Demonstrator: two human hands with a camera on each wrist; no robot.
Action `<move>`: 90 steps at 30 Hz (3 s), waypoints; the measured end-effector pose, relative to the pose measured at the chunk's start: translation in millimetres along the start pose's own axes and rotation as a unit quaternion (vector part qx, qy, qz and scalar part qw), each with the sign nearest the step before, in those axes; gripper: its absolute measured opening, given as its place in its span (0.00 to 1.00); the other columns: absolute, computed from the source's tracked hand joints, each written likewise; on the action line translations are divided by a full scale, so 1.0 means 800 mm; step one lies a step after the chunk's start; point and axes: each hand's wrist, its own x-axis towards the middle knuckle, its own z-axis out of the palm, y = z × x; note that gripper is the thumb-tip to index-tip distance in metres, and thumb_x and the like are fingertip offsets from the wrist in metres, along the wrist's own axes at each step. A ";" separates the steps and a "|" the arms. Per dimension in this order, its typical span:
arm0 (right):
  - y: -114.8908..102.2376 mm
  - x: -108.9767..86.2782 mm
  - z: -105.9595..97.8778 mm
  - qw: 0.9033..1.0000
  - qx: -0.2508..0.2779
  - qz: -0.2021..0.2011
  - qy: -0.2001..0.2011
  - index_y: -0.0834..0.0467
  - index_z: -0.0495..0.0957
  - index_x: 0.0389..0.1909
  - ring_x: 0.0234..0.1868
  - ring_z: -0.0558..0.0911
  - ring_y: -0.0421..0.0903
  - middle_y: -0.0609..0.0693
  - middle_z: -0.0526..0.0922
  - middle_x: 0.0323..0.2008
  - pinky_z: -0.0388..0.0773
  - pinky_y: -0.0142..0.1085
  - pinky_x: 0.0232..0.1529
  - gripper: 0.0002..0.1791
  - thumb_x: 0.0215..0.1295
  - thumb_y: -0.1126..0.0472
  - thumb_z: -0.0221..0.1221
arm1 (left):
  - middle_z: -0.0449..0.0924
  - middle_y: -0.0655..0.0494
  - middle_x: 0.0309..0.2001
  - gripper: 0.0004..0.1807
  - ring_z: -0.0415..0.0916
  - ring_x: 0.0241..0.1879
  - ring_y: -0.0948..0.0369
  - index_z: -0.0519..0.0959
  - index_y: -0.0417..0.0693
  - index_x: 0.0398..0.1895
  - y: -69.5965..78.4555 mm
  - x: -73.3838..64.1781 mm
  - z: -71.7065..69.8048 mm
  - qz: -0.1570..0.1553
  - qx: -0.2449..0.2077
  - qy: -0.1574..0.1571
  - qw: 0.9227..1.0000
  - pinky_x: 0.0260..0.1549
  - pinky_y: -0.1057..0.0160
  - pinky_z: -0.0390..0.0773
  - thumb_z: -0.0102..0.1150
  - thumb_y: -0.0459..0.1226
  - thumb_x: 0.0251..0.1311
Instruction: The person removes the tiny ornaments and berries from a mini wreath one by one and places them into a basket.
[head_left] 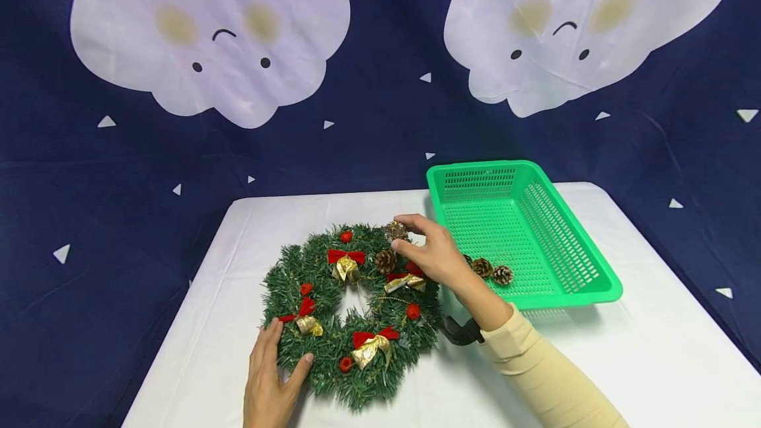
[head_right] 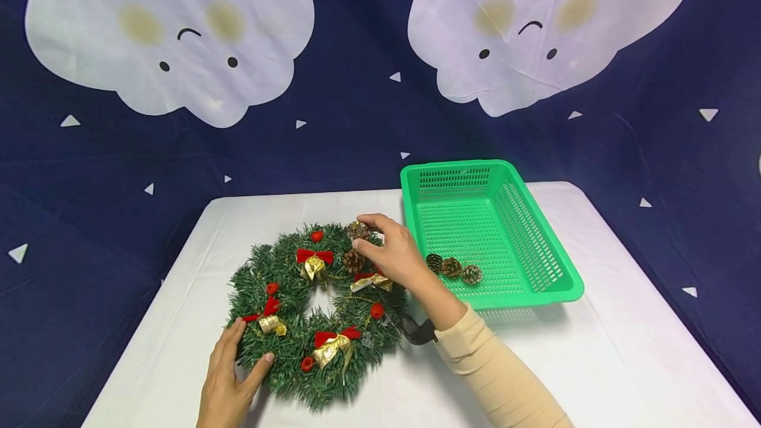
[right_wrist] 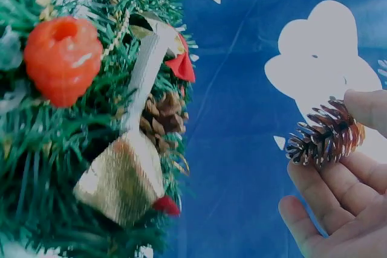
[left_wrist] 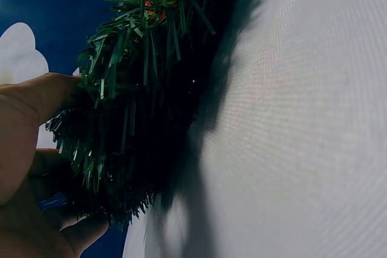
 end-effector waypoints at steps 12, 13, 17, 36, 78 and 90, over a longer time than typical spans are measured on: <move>0.019 -0.022 -0.027 0.998 0.030 0.053 0.018 0.47 0.72 0.61 0.62 0.73 0.59 0.54 0.75 0.61 0.74 0.56 0.58 0.27 0.60 0.48 0.62 | 0.60 0.43 0.69 0.42 0.53 0.69 0.40 0.61 0.40 0.69 0.002 -0.002 0.000 0.009 0.005 0.006 1.000 0.60 0.36 0.61 0.67 0.44 0.53; 0.021 -0.024 -0.030 0.998 0.028 0.057 0.020 0.46 0.72 0.61 0.62 0.74 0.59 0.54 0.76 0.61 0.74 0.56 0.58 0.27 0.60 0.47 0.62 | 0.60 0.43 0.69 0.42 0.52 0.69 0.40 0.61 0.41 0.69 0.002 -0.002 0.000 0.007 0.005 0.005 1.000 0.60 0.36 0.61 0.67 0.44 0.53; 0.033 -0.028 -0.044 0.998 0.019 0.046 0.039 0.50 0.72 0.61 0.59 0.75 0.59 0.56 0.78 0.57 0.74 0.55 0.57 0.28 0.60 0.49 0.63 | 0.59 0.44 0.70 0.42 0.52 0.70 0.40 0.61 0.40 0.69 0.001 -0.001 -0.001 0.001 0.005 0.000 1.000 0.61 0.37 0.61 0.67 0.44 0.53; 0.094 -0.044 -0.090 0.996 -0.032 0.076 0.046 0.58 0.71 0.61 0.58 0.76 0.62 0.62 0.78 0.55 0.77 0.54 0.53 0.28 0.63 0.51 0.61 | 0.58 0.44 0.70 0.42 0.51 0.70 0.41 0.60 0.40 0.69 0.002 0.000 0.000 -0.009 0.007 -0.011 1.000 0.62 0.37 0.60 0.66 0.44 0.53; 0.149 -0.056 -0.152 0.979 -0.151 0.133 -0.011 0.65 0.72 0.57 0.51 0.80 0.63 0.67 0.80 0.50 0.80 0.50 0.43 0.26 0.63 0.53 0.59 | 0.58 0.43 0.70 0.42 0.51 0.70 0.40 0.61 0.40 0.69 0.001 0.000 0.000 -0.004 0.003 -0.002 1.000 0.61 0.36 0.61 0.67 0.45 0.53; 0.152 -0.057 -0.160 0.972 -0.178 0.155 -0.020 0.65 0.70 0.59 0.54 0.76 0.66 0.69 0.77 0.54 0.76 0.55 0.49 0.28 0.64 0.52 0.58 | 0.59 0.44 0.69 0.42 0.52 0.69 0.40 0.61 0.40 0.69 0.001 -0.001 0.000 -0.002 0.000 0.000 1.000 0.60 0.36 0.61 0.66 0.45 0.53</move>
